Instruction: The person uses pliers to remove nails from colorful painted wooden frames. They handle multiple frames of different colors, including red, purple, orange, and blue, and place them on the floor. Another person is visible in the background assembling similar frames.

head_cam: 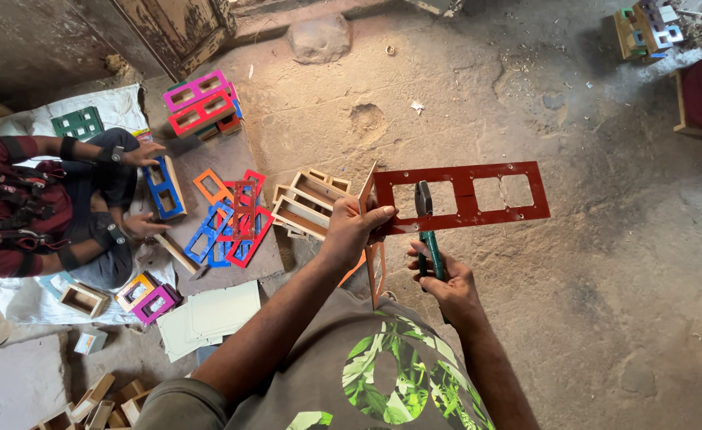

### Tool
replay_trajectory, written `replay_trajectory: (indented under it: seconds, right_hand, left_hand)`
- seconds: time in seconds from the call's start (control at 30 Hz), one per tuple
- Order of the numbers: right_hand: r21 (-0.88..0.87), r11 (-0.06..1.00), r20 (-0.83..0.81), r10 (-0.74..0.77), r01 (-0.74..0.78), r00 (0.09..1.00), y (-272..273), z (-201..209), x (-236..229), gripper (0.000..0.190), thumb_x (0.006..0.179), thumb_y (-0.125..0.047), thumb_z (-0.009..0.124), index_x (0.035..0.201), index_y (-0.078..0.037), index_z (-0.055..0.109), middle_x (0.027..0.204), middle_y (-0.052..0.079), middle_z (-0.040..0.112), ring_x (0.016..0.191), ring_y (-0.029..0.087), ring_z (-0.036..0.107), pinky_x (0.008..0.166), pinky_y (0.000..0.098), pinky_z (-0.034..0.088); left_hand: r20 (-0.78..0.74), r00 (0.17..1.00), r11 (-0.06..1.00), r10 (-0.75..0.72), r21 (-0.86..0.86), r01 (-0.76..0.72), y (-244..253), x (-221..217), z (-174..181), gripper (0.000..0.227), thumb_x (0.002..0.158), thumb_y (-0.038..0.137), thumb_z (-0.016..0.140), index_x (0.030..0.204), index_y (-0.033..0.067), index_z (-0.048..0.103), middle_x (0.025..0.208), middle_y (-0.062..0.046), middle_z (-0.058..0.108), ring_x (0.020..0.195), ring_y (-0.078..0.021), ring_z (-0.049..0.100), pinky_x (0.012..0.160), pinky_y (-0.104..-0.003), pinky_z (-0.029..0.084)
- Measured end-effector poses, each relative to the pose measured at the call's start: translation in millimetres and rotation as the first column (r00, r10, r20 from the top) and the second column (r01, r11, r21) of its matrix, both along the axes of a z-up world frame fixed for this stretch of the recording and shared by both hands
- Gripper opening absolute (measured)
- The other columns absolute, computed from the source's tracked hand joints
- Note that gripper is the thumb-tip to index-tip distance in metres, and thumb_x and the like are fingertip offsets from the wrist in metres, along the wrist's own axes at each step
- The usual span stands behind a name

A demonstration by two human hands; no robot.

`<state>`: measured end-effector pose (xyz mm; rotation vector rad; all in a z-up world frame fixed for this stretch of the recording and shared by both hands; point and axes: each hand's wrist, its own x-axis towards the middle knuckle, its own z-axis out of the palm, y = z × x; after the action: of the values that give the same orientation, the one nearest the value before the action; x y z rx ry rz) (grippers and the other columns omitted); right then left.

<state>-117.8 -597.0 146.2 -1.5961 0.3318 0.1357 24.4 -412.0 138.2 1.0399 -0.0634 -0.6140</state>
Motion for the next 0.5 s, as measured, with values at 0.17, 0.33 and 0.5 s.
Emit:
replay_trajectory:
  seconds: [0.17, 0.33, 0.5]
  right_hand:
    - [-0.026, 1.000, 0.009, -0.006, 0.007, 1.000, 0.4, -3.8, -0.9, 0.061, 0.080, 0.007, 0.059, 0.139, -0.010, 0.064, 0.124, 0.013, 0.071, 0.105, 0.017, 0.069, 0.093, 0.0337, 0.061]
    - [-0.013, 1.000, -0.019, -0.019, 0.018, 1.000, -1.0, -7.6, -2.1, 0.057, 0.082, 0.006, 0.063, 0.136, -0.008, 0.067, 0.117, 0.011, 0.070, 0.101, 0.016, 0.067, 0.090, 0.0327, 0.060]
    - [0.036, 0.999, -0.016, -0.011, 0.011, 1.000, -3.2, -9.4, -0.8, 0.057, 0.081, 0.006, 0.062, 0.136, -0.008, 0.065, 0.116, 0.010, 0.069, 0.100, 0.015, 0.067, 0.090, 0.0309, 0.059]
  left_hand:
    - [0.021, 1.000, 0.999, -0.005, 0.038, 0.004, 0.7, 1.4, -1.1, 0.020, 0.093, 0.015, 0.073, 0.080, 0.0014, 0.068, 0.065, -0.006, 0.062, 0.055, -0.0093, 0.056, 0.052, -0.026, 0.045]
    - [0.041, 0.999, 1.000, -0.005, 0.026, 0.004, 1.8, 3.1, -2.4, 0.024, 0.095, 0.014, 0.074, 0.077, 0.0024, 0.064, 0.064, -0.005, 0.060, 0.054, -0.0092, 0.054, 0.051, -0.026, 0.044]
    - [0.043, 0.999, 0.994, -0.029, 0.102, 0.025, 6.5, 11.1, -0.2, 0.017, 0.092, 0.014, 0.072, 0.083, 0.0003, 0.069, 0.066, -0.006, 0.064, 0.053, -0.0092, 0.055, 0.050, -0.026, 0.044]
